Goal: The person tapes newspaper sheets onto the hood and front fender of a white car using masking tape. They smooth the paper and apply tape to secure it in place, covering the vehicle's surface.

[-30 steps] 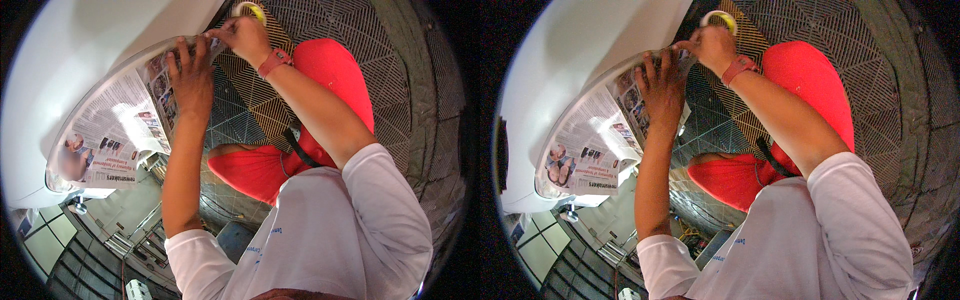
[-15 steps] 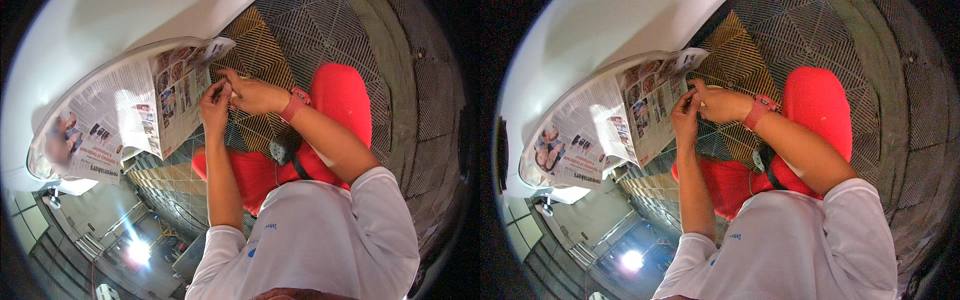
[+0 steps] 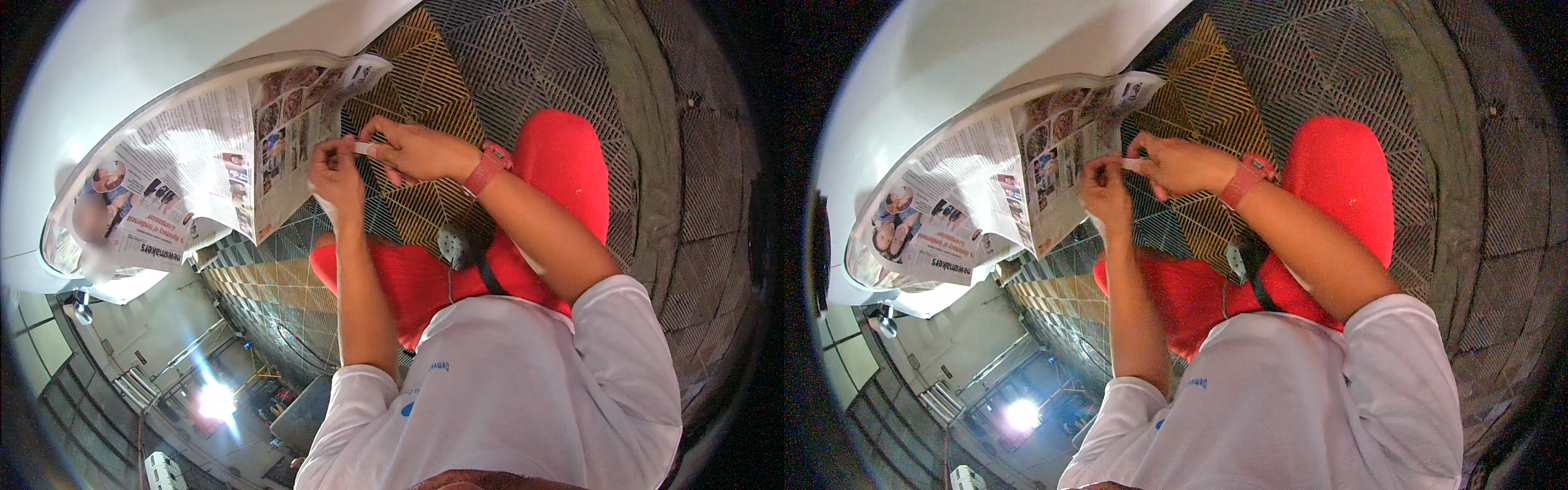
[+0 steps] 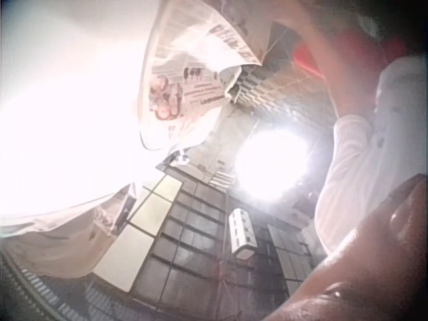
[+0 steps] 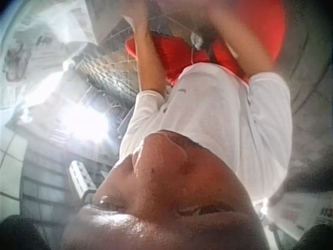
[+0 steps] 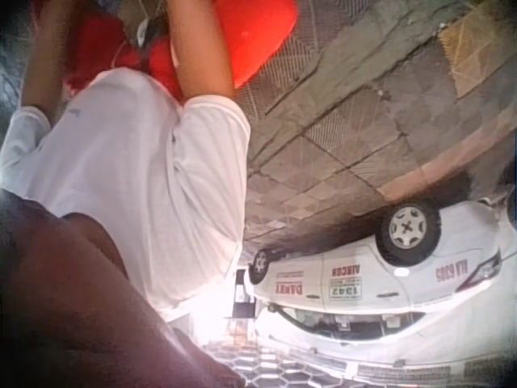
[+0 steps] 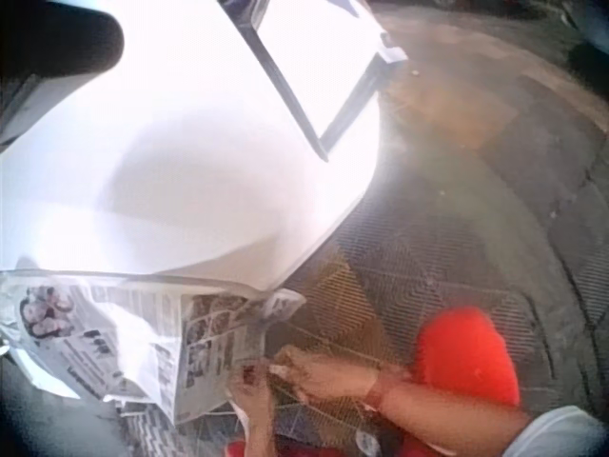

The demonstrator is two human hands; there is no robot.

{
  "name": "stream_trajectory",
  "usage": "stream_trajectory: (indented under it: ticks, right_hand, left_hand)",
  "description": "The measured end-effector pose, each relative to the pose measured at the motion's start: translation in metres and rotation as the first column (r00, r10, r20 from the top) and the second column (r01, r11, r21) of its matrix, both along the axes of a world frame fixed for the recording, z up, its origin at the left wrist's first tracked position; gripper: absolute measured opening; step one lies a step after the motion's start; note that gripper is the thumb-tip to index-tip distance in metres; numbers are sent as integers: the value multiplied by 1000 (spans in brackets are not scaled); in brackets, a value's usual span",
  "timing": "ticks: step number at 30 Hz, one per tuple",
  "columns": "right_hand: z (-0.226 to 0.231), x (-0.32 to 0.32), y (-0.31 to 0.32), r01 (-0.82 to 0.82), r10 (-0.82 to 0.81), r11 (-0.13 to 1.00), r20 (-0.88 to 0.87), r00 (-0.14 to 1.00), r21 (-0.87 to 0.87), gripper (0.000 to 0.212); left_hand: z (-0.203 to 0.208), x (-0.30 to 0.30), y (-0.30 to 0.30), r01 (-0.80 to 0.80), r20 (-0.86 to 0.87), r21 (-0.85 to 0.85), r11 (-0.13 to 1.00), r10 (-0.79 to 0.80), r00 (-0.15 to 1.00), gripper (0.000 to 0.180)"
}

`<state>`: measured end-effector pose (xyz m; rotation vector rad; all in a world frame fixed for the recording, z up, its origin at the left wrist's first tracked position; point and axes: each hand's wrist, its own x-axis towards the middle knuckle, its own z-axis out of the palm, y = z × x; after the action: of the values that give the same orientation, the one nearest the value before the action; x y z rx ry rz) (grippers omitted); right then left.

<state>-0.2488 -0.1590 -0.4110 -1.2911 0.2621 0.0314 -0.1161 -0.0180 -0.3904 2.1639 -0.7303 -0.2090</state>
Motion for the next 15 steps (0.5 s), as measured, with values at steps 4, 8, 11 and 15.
stream_trajectory:
  ticks: [4, 8, 11, 15]
  right_hand:
    - [-12, 12, 23, 617, -391, 589, 483, 783, -522, 18]
    - [5, 0, 31, 718, -548, 548, 464, 696, -430, 27]
    - [-14, 10, 4, 778, -718, 592, 301, 628, -212, 43]
    - [-36, 31, -22, 741, -724, 670, 181, 666, -43, 51]
  left_hand:
    - [13, 5, -14, 7, 327, -23, 1000, 1, 945, 20]
    - [17, 8, -25, -68, 414, -5, 998, 64, 908, 16]
    - [19, -6, -39, 56, 359, -24, 998, -44, 932, 17]
    - [22, -17, -71, 122, 412, -32, 992, -98, 906, 20]
